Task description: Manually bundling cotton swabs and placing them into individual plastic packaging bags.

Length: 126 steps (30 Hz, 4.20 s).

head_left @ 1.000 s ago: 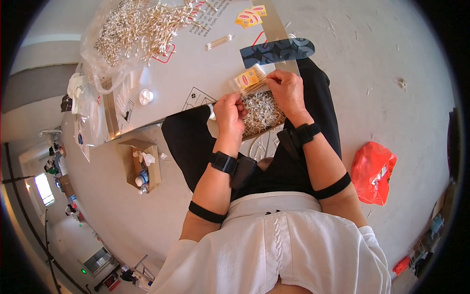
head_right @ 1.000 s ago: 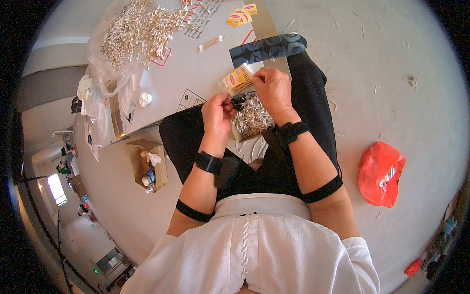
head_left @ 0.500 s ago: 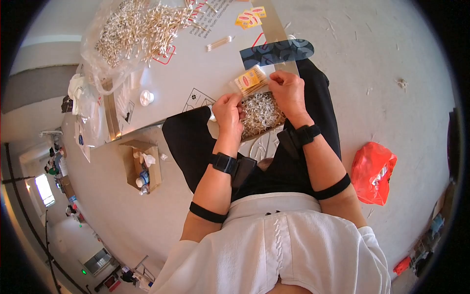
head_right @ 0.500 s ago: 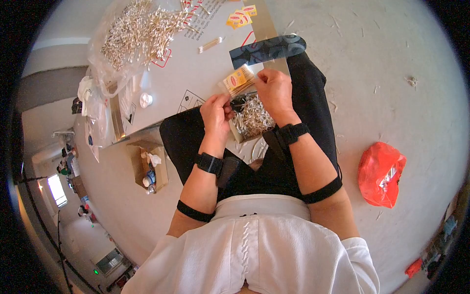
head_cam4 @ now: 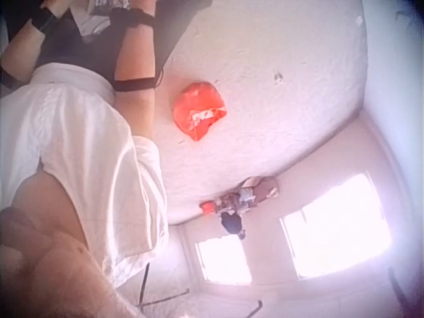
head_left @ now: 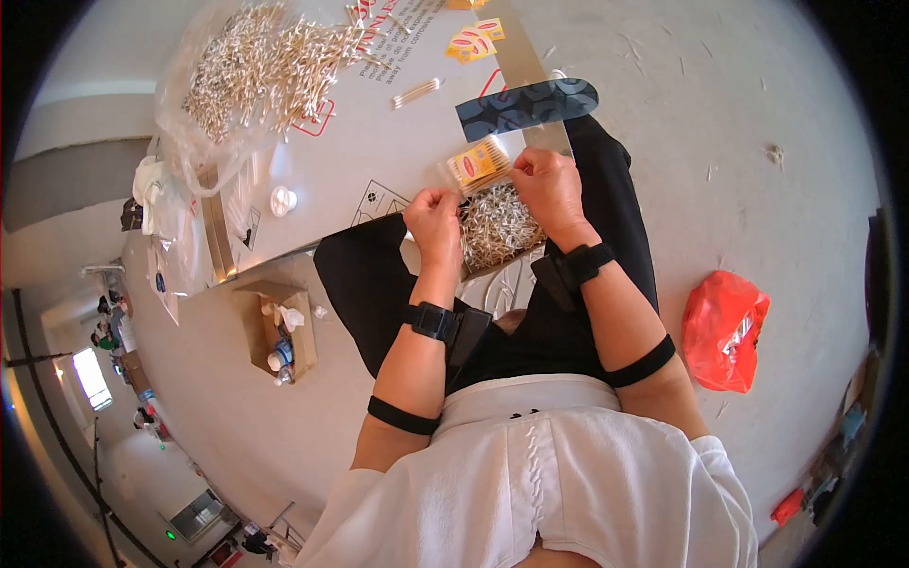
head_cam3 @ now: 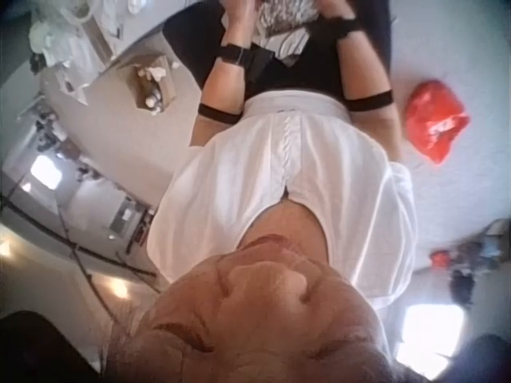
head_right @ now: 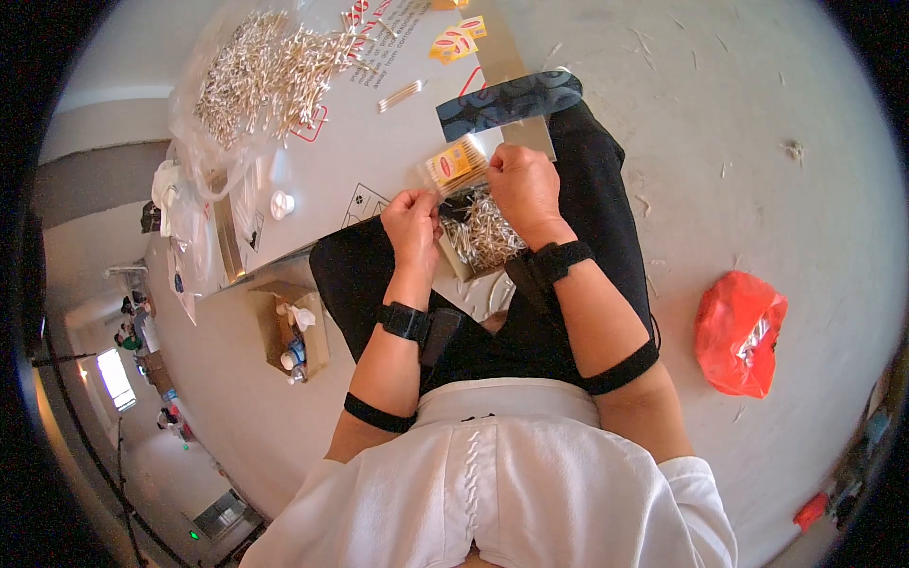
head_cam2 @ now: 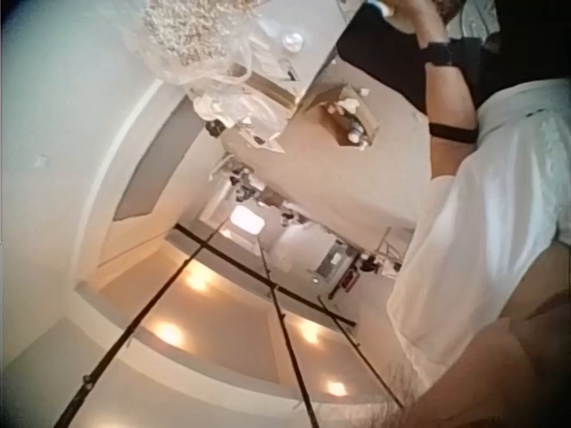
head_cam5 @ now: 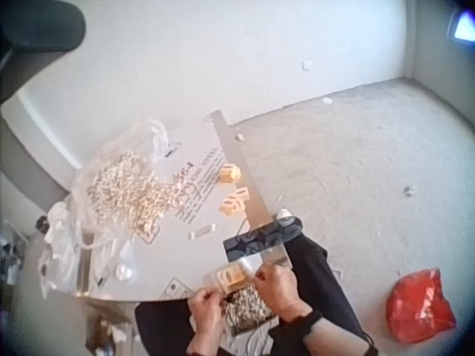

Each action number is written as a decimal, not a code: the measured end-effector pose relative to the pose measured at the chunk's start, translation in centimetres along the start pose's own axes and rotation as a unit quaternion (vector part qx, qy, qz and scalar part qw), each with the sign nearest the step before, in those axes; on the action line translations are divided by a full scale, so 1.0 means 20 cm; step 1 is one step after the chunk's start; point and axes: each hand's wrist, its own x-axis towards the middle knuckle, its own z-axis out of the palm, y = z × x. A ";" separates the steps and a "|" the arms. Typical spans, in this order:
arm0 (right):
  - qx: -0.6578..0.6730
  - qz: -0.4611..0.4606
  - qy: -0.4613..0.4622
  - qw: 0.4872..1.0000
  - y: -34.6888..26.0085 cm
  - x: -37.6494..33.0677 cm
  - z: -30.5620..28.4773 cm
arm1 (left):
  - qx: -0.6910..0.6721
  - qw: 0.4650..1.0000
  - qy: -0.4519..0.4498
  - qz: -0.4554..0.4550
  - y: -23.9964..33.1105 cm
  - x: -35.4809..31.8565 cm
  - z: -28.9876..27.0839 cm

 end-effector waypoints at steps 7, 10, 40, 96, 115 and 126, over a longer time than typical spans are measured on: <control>-0.054 -0.032 0.040 0.997 -0.01 0.00 0.00 | 0.060 0.997 0.006 0.052 -0.08 0.05 -0.01; -0.050 -0.024 0.062 0.997 0.01 -0.01 0.00 | 0.055 0.997 0.009 0.059 -0.06 0.03 -0.01; 0.582 0.399 -0.236 0.669 -0.09 -0.11 -0.01 | 0.250 0.848 -0.110 0.453 0.26 -0.05 -0.03; 0.115 -0.285 -0.047 0.950 -0.30 0.11 -0.10 | 0.227 0.833 -0.136 0.486 0.39 0.10 -0.06; 0.119 -0.458 -0.079 0.878 -0.78 -0.30 -0.16 | 0.299 0.745 0.019 0.596 0.64 -0.42 -0.42; 0.130 -0.500 -0.043 0.855 -1.00 -0.45 -0.32 | 0.260 0.689 0.110 0.667 0.83 -0.59 -0.56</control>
